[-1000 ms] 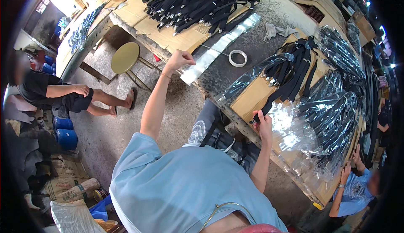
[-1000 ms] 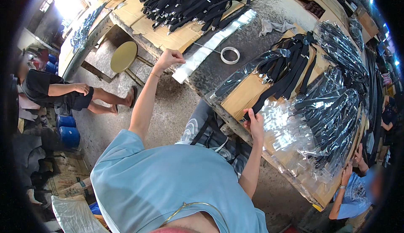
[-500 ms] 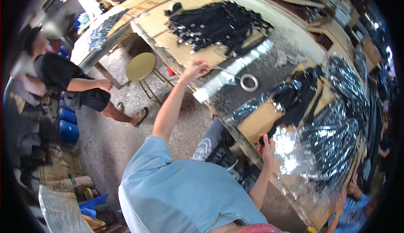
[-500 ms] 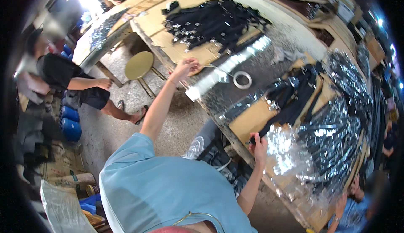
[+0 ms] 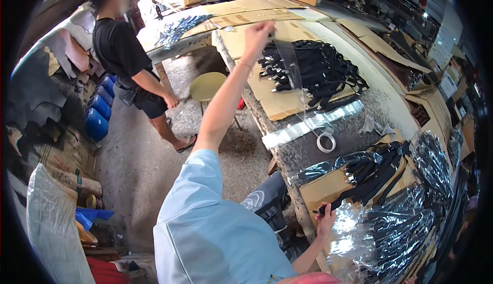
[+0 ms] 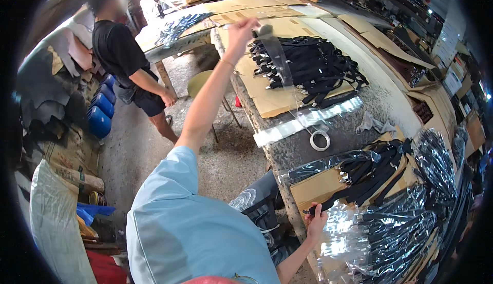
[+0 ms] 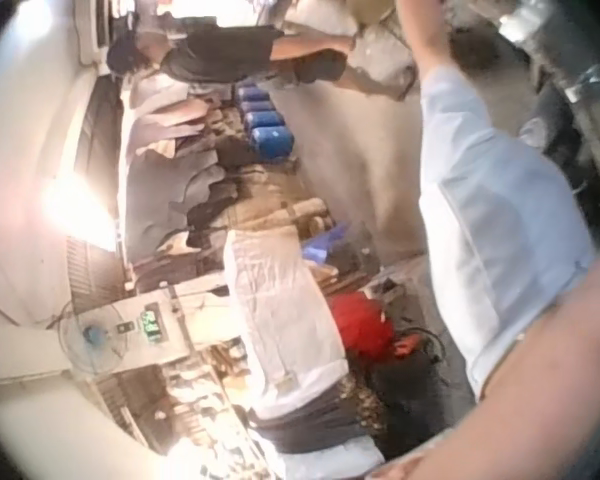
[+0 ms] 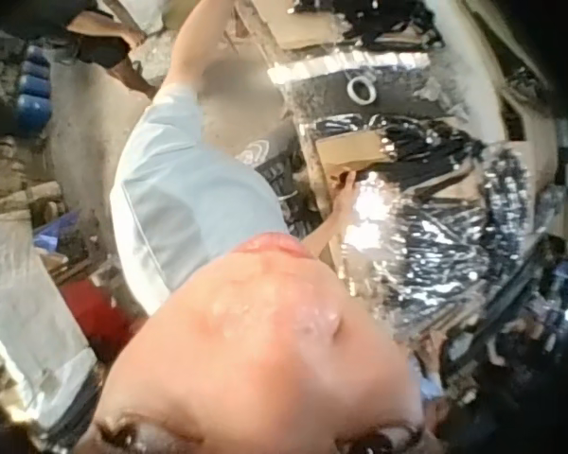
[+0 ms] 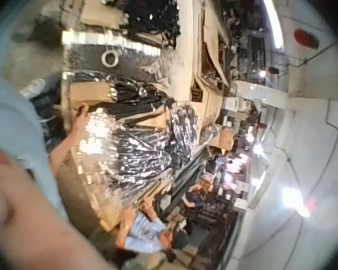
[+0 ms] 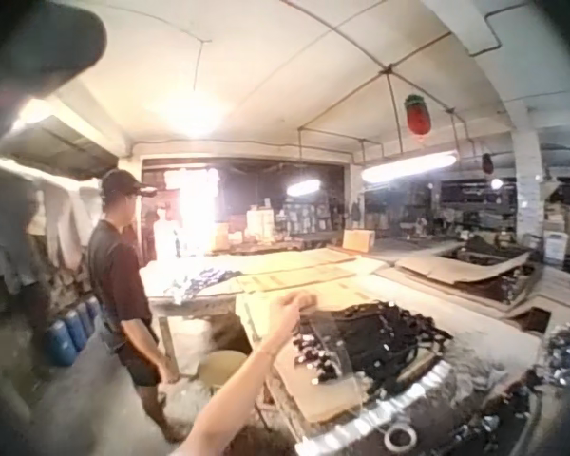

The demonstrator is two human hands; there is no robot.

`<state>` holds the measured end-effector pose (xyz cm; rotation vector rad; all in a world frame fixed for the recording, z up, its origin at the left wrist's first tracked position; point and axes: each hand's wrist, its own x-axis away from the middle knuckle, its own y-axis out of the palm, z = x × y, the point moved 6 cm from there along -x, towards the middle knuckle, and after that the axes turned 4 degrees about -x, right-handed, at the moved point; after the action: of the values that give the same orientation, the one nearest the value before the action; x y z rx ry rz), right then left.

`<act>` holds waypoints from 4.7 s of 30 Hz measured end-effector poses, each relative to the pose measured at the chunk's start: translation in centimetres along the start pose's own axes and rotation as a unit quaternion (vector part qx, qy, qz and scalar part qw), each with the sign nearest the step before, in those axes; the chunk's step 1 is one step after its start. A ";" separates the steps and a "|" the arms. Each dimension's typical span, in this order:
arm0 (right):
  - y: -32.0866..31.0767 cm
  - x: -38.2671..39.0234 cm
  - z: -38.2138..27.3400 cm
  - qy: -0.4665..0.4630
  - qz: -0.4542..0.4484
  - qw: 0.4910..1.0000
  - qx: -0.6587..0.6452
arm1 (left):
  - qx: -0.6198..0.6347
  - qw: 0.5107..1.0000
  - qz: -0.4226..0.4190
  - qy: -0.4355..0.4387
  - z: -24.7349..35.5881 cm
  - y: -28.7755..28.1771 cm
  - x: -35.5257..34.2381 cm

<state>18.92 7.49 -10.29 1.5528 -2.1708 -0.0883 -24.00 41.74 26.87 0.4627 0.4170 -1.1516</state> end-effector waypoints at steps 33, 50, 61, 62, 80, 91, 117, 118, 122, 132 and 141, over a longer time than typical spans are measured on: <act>-0.8 0.0 0.0 -0.031 -0.093 0.980 -0.176 | -0.110 0.878 -0.458 -0.085 -3.0 11.4 48.3; 0.1 0.5 -0.8 -0.042 -0.031 0.993 -0.103 | -0.100 0.886 -0.408 -0.198 -6.4 13.9 49.0; 0.3 0.0 -0.4 -0.056 -0.080 0.995 -0.024 | -0.107 0.864 -0.449 -0.202 -8.0 14.2 48.0; 0.6 0.2 -0.6 -0.049 -0.070 0.996 -0.030 | -0.106 0.864 -0.448 -0.202 -8.0 14.2 47.9; -1.4 -0.2 0.2 -0.057 -0.034 0.997 -0.050 | 0.054 0.839 -0.429 -0.332 -7.8 14.4 49.4; -0.7 1.7 -2.7 -0.110 -0.027 0.977 -0.182 | -0.082 0.809 -0.542 -0.211 -8.2 13.9 48.6; -0.3 2.5 -4.5 -0.098 0.073 0.978 -0.169 | 0.004 0.771 -0.607 -0.195 -7.2 14.8 50.7; -0.3 2.7 -4.5 -0.086 0.079 0.985 -0.130 | 0.009 0.766 -0.611 -0.201 -7.4 14.7 50.8; 0.9 4.2 -5.1 -0.030 -0.028 0.981 -0.192 | -0.010 0.769 -0.601 -0.218 -8.3 14.5 51.2; -1.0 4.2 -4.9 -0.060 -0.005 0.995 -0.084 | -0.016 0.759 -0.608 -0.232 -7.4 14.2 50.8; -0.3 4.4 -6.1 -0.121 0.067 0.989 -0.052 | -0.029 0.772 -0.602 -0.201 -8.4 14.0 51.3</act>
<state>20.55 4.74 -3.47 1.3954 -2.4082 -0.3567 6.48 11.71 -5.87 -0.2122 0.3522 -2.4228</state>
